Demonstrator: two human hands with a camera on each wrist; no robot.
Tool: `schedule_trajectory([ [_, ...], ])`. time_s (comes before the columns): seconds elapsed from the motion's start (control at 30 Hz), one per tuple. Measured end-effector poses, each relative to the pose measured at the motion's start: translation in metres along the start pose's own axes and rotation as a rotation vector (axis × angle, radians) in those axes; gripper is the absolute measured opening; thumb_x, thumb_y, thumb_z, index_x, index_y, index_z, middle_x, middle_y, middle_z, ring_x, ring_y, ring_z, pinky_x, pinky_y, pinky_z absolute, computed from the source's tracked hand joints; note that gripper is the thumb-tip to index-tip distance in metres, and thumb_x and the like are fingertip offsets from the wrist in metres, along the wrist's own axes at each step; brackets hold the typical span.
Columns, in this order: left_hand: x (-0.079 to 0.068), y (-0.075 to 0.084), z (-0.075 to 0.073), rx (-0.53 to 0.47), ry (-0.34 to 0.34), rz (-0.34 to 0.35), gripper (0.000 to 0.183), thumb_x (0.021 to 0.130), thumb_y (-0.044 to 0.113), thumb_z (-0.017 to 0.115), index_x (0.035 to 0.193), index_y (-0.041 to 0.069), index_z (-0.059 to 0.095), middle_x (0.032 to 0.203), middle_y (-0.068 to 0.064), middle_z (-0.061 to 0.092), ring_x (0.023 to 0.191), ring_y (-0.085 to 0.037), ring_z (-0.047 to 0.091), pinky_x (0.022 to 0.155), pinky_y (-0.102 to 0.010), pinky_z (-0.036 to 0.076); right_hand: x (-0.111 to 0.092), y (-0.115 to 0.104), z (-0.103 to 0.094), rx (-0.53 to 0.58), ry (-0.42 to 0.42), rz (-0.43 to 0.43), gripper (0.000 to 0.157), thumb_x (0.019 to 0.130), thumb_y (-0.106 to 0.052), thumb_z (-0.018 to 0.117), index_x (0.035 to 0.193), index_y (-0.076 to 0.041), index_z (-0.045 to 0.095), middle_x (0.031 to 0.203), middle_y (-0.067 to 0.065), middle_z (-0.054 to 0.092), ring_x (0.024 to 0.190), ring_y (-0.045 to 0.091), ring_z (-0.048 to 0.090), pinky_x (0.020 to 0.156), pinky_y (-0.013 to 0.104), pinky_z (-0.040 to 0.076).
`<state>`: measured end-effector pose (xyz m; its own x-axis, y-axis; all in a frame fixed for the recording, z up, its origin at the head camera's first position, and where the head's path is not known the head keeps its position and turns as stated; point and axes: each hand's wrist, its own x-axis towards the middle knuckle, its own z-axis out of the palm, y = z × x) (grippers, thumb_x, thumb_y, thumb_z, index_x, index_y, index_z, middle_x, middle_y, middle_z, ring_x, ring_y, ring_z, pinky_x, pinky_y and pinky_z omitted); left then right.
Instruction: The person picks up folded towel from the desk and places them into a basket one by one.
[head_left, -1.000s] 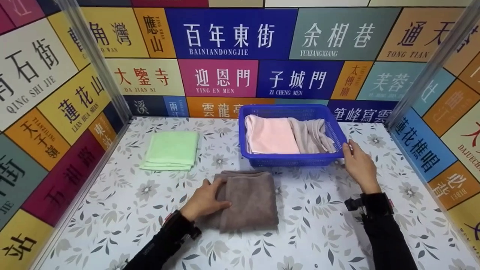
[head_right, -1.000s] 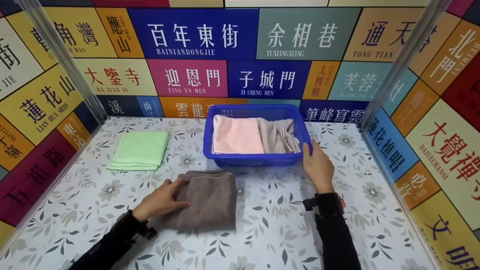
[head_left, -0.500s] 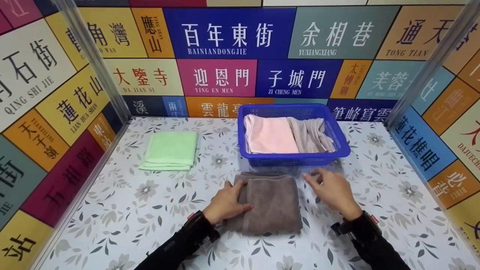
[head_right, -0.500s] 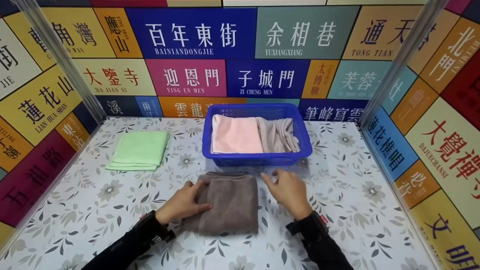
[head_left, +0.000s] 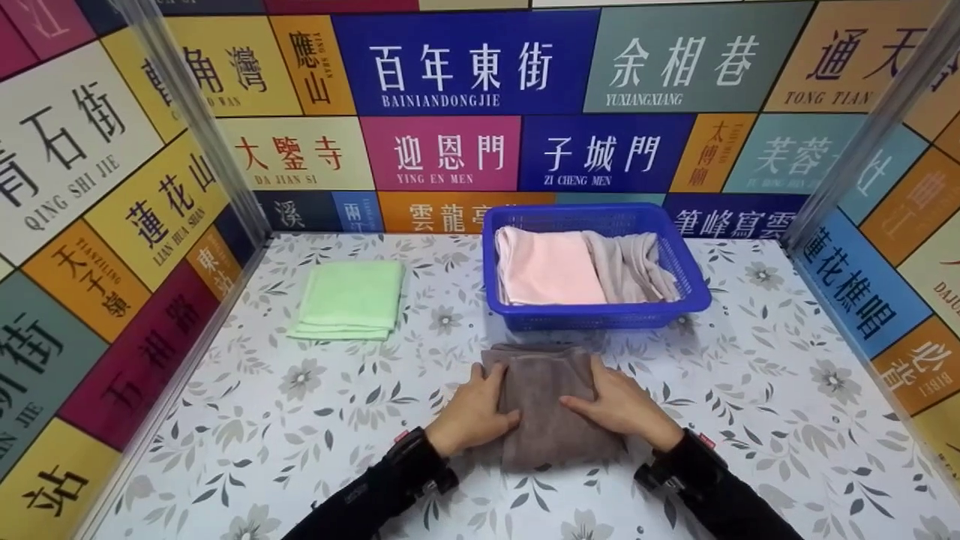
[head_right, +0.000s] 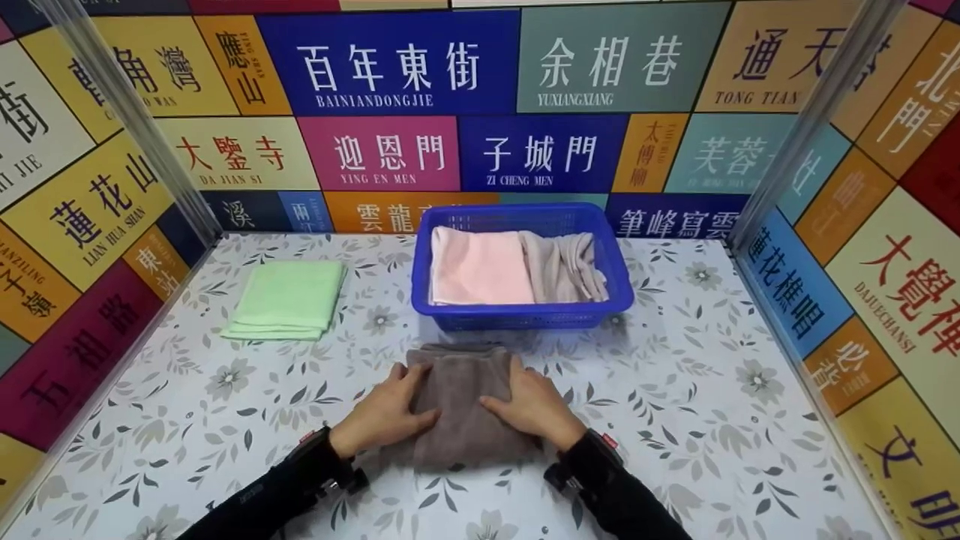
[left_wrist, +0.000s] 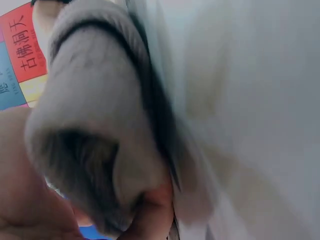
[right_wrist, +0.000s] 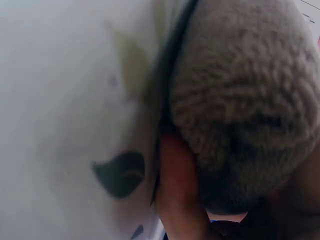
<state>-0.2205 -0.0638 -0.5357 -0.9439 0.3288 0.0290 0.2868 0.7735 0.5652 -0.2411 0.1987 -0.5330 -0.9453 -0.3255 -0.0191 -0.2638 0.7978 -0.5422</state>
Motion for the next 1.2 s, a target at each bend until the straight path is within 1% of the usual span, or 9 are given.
schedule_trajectory([
  [0.1,0.002,0.002,0.004,0.001,0.005,0.029,0.078,0.084,0.03,0.08,0.15,0.005,0.045,0.128,-0.025,0.051,0.093,-0.038,0.068,0.081,-0.049,0.06,0.0,-0.001,0.006,0.022,0.016,-0.017,0.093,0.094,-0.043,0.074,0.152,0.016,0.031,0.128,0.042,0.06,0.118,0.053,0.063,0.102,0.063,0.05],
  [0.2,0.004,0.002,0.007,-0.04,-0.005,0.03,0.08,0.083,0.027,0.081,0.151,0.006,0.044,0.133,-0.024,0.049,0.101,-0.037,0.067,0.088,-0.048,0.059,0.0,-0.001,0.009,0.049,0.015,-0.042,0.087,0.094,-0.036,0.075,0.151,0.015,0.032,0.121,0.041,0.063,0.111,0.052,0.066,0.097,0.063,0.053],
  [0.37,0.007,0.003,0.009,-0.166,-0.015,0.028,0.082,0.081,0.021,0.083,0.152,0.008,0.043,0.137,-0.024,0.047,0.11,-0.035,0.064,0.096,-0.048,0.056,-0.003,0.002,0.007,0.078,0.016,-0.073,0.084,0.095,-0.031,0.076,0.151,0.014,0.033,0.121,0.042,0.063,0.112,0.053,0.065,0.098,0.063,0.052],
  [0.47,0.007,0.007,0.007,-0.185,0.001,0.054,0.081,0.079,0.019,0.084,0.15,0.009,0.046,0.133,-0.021,0.049,0.106,-0.03,0.063,0.094,-0.044,0.057,-0.005,0.002,0.001,0.092,0.029,-0.112,0.079,0.094,-0.029,0.076,0.15,0.012,0.038,0.124,0.041,0.063,0.115,0.052,0.065,0.099,0.063,0.052],
  [0.63,0.003,0.021,-0.003,-0.162,0.038,0.123,0.079,0.079,0.018,0.081,0.149,0.01,0.047,0.125,-0.015,0.05,0.095,-0.023,0.062,0.083,-0.036,0.058,-0.013,-0.003,-0.018,0.109,0.067,-0.171,0.072,0.094,-0.026,0.077,0.149,0.004,0.044,0.126,0.031,0.067,0.114,0.046,0.067,0.098,0.06,0.054],
  [0.83,0.002,0.035,-0.018,-0.21,0.11,0.191,0.08,0.079,0.015,0.078,0.152,0.012,0.046,0.129,-0.014,0.051,0.097,-0.022,0.062,0.085,-0.035,0.057,-0.023,-0.016,-0.044,0.098,0.174,-0.193,0.075,0.094,-0.027,0.077,0.153,0.004,0.041,0.128,0.028,0.067,0.115,0.042,0.067,0.097,0.058,0.053],
  [1.0,0.001,0.046,-0.033,-0.191,0.173,0.247,0.081,0.08,0.013,0.076,0.154,0.011,0.044,0.131,-0.015,0.051,0.1,-0.024,0.063,0.087,-0.036,0.058,-0.023,-0.024,-0.063,0.096,0.22,-0.236,0.073,0.094,-0.026,0.078,0.153,-0.001,0.043,0.123,0.021,0.07,0.111,0.036,0.069,0.092,0.054,0.054],
  [1.1,0.008,0.054,-0.041,-0.171,0.217,0.295,0.08,0.081,0.012,0.075,0.154,0.01,0.043,0.128,-0.016,0.051,0.098,-0.024,0.063,0.085,-0.036,0.059,-0.019,-0.027,-0.078,0.09,0.253,-0.264,0.069,0.093,-0.024,0.079,0.15,-0.003,0.046,0.118,0.018,0.071,0.106,0.033,0.07,0.088,0.052,0.055],
  [1.2,0.023,0.063,-0.049,-0.15,0.251,0.329,0.079,0.081,0.012,0.075,0.153,0.009,0.043,0.127,-0.017,0.051,0.096,-0.024,0.063,0.083,-0.035,0.059,-0.011,-0.027,-0.094,0.074,0.289,-0.273,0.065,0.093,-0.023,0.079,0.146,-0.002,0.049,0.112,0.018,0.072,0.099,0.033,0.071,0.083,0.051,0.055],
])
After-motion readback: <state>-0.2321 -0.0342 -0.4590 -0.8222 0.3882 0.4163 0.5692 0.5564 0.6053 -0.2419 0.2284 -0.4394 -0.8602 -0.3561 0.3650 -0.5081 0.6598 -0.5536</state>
